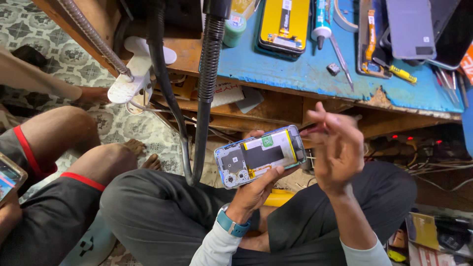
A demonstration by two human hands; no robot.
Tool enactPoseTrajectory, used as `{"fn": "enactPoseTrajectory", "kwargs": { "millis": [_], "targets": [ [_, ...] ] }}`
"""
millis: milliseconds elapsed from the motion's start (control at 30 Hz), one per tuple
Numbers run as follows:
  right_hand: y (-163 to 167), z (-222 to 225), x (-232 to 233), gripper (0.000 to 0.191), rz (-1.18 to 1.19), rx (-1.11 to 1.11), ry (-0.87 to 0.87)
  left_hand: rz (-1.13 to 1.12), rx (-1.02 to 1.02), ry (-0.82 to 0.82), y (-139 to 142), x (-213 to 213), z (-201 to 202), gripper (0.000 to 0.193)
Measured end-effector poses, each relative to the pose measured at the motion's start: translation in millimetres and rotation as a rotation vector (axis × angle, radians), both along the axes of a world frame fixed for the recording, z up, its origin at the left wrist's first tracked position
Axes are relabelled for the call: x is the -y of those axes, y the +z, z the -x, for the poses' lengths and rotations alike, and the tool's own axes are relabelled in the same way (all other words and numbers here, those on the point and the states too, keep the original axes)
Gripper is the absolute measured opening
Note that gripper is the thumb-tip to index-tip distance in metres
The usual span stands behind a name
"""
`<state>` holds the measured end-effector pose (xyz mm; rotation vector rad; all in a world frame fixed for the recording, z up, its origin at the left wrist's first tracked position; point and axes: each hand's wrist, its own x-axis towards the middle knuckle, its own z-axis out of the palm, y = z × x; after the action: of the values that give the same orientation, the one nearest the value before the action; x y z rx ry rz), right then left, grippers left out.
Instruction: The person holds a disassembled smartphone and uses a red plastic pry tool to carefully separate the screen assembly from the phone's frame. They work along the edges of the device to release the adhesive or clips holding the components together.
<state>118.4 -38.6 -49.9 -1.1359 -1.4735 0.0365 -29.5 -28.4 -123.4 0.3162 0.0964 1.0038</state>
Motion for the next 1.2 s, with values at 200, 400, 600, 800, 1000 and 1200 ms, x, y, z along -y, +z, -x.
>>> {"fn": "enactPoseTrajectory", "kwargs": {
  "millis": [200,400,600,800,1000,1200],
  "targets": [
    [-5.5,-1.3,5.2,0.042,0.059,-0.042,-0.035,0.012,-0.014,0.002,-0.4,-0.3,1.8,0.079],
    [-9.0,-1.7,10.7,0.067,0.128,-0.014,-0.061,0.026,-0.016,0.001,1.0,0.5,1.4,0.079],
    [-17.1,-4.1,12.3,0.088,0.174,-0.240,-0.034,0.028,-0.012,-0.010,5.4,0.1,1.0,0.079],
    [-25.0,-13.1,12.6,0.090,0.197,-0.391,-0.019,0.018,-0.012,-0.024,6.1,1.4,0.4,0.078],
    [-34.3,-11.6,12.6,0.086,0.227,-0.342,-0.048,0.013,-0.032,-0.035,3.3,2.5,-0.5,0.077],
    [-37.5,-13.1,12.4,0.082,0.195,-0.342,-0.028,-0.006,-0.045,-0.021,4.9,2.6,-0.9,0.076]
  ]
}}
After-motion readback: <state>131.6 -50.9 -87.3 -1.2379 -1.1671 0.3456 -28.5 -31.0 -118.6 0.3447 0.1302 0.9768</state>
